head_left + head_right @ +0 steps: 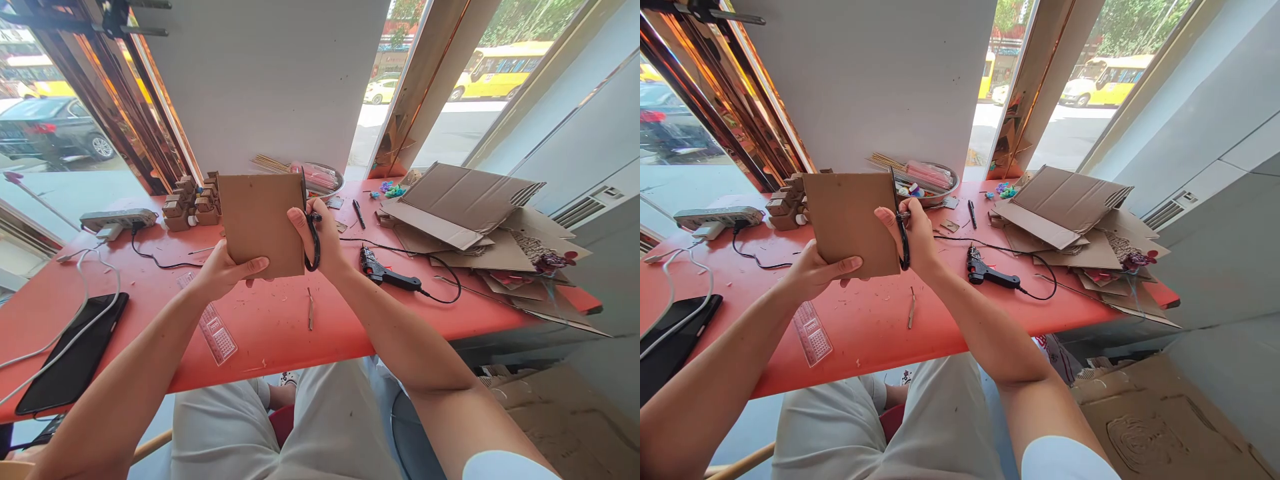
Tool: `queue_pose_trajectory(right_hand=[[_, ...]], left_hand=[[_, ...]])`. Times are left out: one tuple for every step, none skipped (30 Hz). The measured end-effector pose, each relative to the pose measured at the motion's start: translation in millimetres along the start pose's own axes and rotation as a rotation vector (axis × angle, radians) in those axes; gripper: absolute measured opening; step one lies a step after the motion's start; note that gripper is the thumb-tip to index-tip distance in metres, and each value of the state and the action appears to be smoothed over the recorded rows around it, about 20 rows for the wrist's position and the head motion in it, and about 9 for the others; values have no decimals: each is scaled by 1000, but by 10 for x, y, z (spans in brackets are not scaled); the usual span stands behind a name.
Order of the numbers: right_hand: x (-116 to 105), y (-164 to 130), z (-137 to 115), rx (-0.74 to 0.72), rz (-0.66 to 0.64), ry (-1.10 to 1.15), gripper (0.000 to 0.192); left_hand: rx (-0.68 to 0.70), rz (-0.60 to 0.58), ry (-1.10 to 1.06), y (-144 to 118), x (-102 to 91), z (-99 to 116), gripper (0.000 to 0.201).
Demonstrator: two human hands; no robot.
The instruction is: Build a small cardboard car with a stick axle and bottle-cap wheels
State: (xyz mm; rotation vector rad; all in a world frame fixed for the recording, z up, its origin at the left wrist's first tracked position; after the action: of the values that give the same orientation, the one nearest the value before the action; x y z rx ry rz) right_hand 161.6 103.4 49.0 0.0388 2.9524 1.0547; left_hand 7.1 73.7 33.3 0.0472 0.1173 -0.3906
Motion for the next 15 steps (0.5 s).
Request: queue_pose_trajectory(right_hand=[[1, 1, 0, 5, 1, 2, 79], [3, 4, -1, 5, 0, 4, 80], [7, 7, -2, 3, -3, 5, 80], [8, 10, -1, -1, -6, 3, 80], [6, 12, 0, -8, -8, -1, 80], [5, 14, 1, -14, -10, -6, 78], [2, 16, 3, -20, -12, -8, 77], [1, 16, 4, -24, -14, -7, 75], [0, 16, 6, -25, -17, -4, 73], [0, 15, 8, -24, -20, -2, 72], [0, 15, 11, -22, -24, 0, 71], [1, 15, 13, -20, -27, -1, 71], [4, 17, 16, -20, -33, -3, 72], [8, 19, 20, -21, -39, -8, 73], [10, 22, 29, -20, -42, -17, 74]], left_hand=[[-1, 3, -2, 1, -7, -6, 47], [-3, 7, -4, 3, -15, -14, 47], [-6, 11, -8, 4, -24, -23, 48], [-10, 14, -12, 6, -30, -32, 48], [-15, 15, -17, 8, -34, -41, 47], [-20, 14, -22, 10, -34, -49, 47], [-25, 11, -27, 12, -32, -54, 47], [-30, 6, -31, 14, -27, -58, 47], [-33, 2, -35, 15, -22, -60, 48], [-35, -1, -39, 17, -18, -59, 48], [-38, -3, -42, 19, -16, -60, 47], [-42, -3, -43, 21, -17, -62, 47], [-47, -1, -44, 23, -20, -65, 46], [-52, 1, -43, 25, -25, -69, 46], [-57, 4, -38, 27, -30, -73, 45]])
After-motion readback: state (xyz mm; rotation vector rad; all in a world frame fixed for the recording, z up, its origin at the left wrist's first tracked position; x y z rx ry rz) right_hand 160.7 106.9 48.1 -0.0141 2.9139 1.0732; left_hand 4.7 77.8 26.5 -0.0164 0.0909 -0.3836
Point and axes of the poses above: each hand's wrist, its own y-axis towards the middle knuckle, its own x-axis out of the palm, z = x × y, the point moved 9 cm from there along y, towards the middle knuckle, and after that the axes turned 13 degrees about -x, right-handed, at the moved point
